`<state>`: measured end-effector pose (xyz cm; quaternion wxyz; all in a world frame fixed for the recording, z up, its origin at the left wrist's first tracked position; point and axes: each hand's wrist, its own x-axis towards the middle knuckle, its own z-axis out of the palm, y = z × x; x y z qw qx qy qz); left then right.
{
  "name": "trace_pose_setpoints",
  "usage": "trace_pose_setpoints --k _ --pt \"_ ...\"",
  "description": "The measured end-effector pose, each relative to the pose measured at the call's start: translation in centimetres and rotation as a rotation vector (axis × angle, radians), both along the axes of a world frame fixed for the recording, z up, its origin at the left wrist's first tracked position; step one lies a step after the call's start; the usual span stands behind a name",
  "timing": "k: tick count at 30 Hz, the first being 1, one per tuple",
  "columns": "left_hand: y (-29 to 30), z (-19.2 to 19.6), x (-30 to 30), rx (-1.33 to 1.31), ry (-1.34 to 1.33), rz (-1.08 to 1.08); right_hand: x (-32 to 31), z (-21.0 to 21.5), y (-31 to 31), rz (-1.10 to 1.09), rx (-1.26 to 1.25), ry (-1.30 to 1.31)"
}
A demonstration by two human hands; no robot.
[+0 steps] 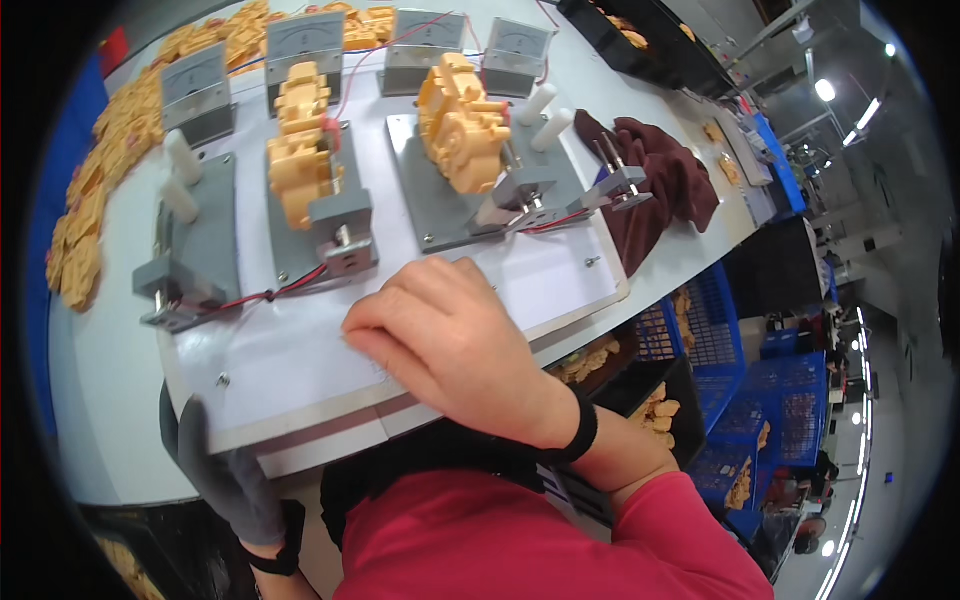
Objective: The person places yellow plastic toy components into metal fixtures on a white board, then presses a button to activate the fixtures. They repeat this process for multiple components, removing them after activation and placing them into a blue bin. The person also adjusts the board and wipes it with a cloth during the process.
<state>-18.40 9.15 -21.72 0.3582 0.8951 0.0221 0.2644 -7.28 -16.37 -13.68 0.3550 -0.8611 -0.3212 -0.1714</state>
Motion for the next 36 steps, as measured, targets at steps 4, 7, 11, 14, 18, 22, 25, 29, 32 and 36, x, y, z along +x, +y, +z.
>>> trace_pose_setpoints --k 4,7,11,14,18,22,25,29,32,36 --pt "0.0 -0.4 -0.2 0.028 -0.013 -0.004 0.0 -0.3 0.2 -0.014 0.024 -0.026" --pt "-0.2 -0.6 -0.1 -0.023 -0.027 -0.015 0.0 -0.2 0.2 -0.018 0.027 -0.026" --pt "-0.5 -0.6 -0.2 -0.054 -0.025 -0.003 0.0 -0.3 0.1 -0.028 0.019 -0.024" --pt "-0.5 -1.0 -0.7 -0.089 -0.017 0.025 0.0 -0.2 0.0 -0.025 0.004 -0.011" --pt "-1.2 -1.6 -0.6 -0.122 -0.065 0.073 0.0 0.0 0.1 -0.001 -0.028 0.03" --pt "-0.5 -1.2 -1.4 0.094 0.015 0.12 0.0 0.2 -0.2 -0.013 -0.079 0.018" --pt "-0.7 -1.2 -0.9 0.104 -0.061 0.113 -0.1 0.1 0.0 -0.029 -0.095 0.012" --pt "0.0 -2.0 -1.5 0.057 -0.055 0.124 0.2 0.4 -0.2 -0.006 -0.136 0.03" --pt "0.2 -2.0 -2.9 0.151 0.049 0.132 0.4 0.8 -0.4 0.017 -0.171 0.062" --pt "0.3 -2.3 -4.4 0.105 0.144 0.112 -0.1 0.7 -1.4 0.063 -0.205 0.15"
